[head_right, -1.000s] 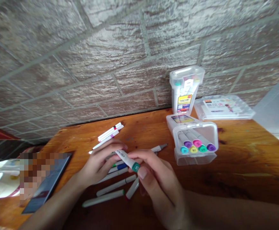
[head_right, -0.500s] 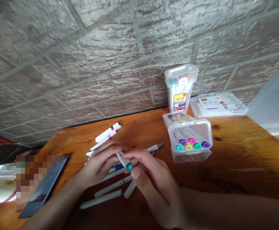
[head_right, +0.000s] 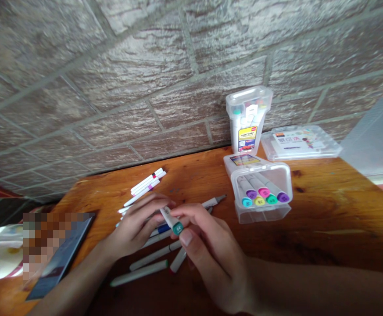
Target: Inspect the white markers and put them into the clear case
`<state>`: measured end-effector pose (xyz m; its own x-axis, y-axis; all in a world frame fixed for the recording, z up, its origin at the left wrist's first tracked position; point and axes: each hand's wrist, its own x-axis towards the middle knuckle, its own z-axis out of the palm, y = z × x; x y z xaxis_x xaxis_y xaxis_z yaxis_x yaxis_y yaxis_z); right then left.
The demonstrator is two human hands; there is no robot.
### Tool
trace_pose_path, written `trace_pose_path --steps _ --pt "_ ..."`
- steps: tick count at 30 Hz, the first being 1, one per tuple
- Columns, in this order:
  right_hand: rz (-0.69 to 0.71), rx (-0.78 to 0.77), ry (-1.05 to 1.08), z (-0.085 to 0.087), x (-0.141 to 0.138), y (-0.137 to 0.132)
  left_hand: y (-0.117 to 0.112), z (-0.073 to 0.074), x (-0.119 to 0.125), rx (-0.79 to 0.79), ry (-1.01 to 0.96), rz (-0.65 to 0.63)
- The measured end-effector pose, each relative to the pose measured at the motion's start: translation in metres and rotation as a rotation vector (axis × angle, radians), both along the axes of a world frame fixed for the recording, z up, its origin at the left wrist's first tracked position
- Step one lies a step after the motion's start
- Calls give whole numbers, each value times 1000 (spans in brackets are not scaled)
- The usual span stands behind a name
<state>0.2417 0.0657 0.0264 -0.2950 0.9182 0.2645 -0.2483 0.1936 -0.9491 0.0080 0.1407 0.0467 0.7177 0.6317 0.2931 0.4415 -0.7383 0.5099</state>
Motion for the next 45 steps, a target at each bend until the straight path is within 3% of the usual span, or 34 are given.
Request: trace_pose_path --steps 45 --pt "26 32 36 1 0 1 1 -3 -2 5 1 -17"
